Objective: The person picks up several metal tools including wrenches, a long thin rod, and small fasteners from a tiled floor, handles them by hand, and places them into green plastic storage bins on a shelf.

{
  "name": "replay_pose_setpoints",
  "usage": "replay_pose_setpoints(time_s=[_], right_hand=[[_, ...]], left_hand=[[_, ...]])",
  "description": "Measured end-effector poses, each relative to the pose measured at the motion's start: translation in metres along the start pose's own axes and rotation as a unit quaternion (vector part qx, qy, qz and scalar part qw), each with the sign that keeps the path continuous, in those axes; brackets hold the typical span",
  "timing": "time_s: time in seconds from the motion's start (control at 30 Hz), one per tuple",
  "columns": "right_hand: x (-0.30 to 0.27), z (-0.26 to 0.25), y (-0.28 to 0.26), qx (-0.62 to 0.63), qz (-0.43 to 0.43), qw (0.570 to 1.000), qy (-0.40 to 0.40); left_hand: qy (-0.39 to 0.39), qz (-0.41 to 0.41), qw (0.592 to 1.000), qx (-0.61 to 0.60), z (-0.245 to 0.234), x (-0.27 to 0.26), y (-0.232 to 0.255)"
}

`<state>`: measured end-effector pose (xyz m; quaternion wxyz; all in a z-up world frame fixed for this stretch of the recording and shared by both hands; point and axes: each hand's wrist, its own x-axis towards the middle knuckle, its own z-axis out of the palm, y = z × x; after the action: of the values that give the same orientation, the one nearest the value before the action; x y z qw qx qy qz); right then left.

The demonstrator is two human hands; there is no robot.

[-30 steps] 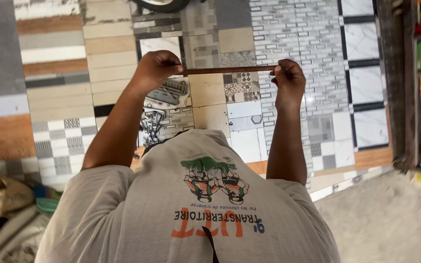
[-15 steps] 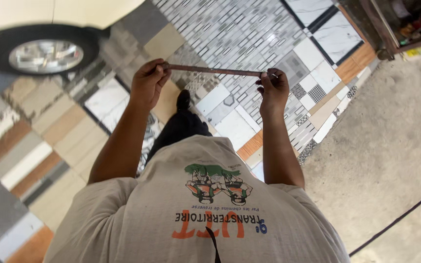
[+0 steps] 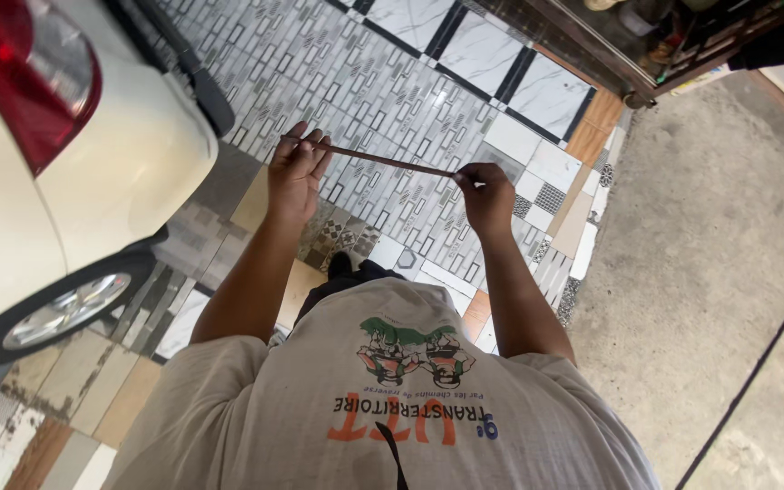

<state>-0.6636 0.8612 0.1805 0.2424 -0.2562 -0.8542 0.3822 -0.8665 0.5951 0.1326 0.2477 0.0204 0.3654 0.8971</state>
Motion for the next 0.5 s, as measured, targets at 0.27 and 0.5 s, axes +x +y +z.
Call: replay_pose_setpoints(time_s=[0.27,0.5], right_hand=[[0.070,-0.035,0.029,-0.079,-0.031,0.995,-0.061],[0.179,-0.086,0.107,-0.015,-0.031,0.997,-0.065]], left_hand=[[0.037,-0.079,0.995,0.050,0.090,0.105,-0.076],[0.086,-0.015,0.993,0.077,0.199,0.191,-0.135]])
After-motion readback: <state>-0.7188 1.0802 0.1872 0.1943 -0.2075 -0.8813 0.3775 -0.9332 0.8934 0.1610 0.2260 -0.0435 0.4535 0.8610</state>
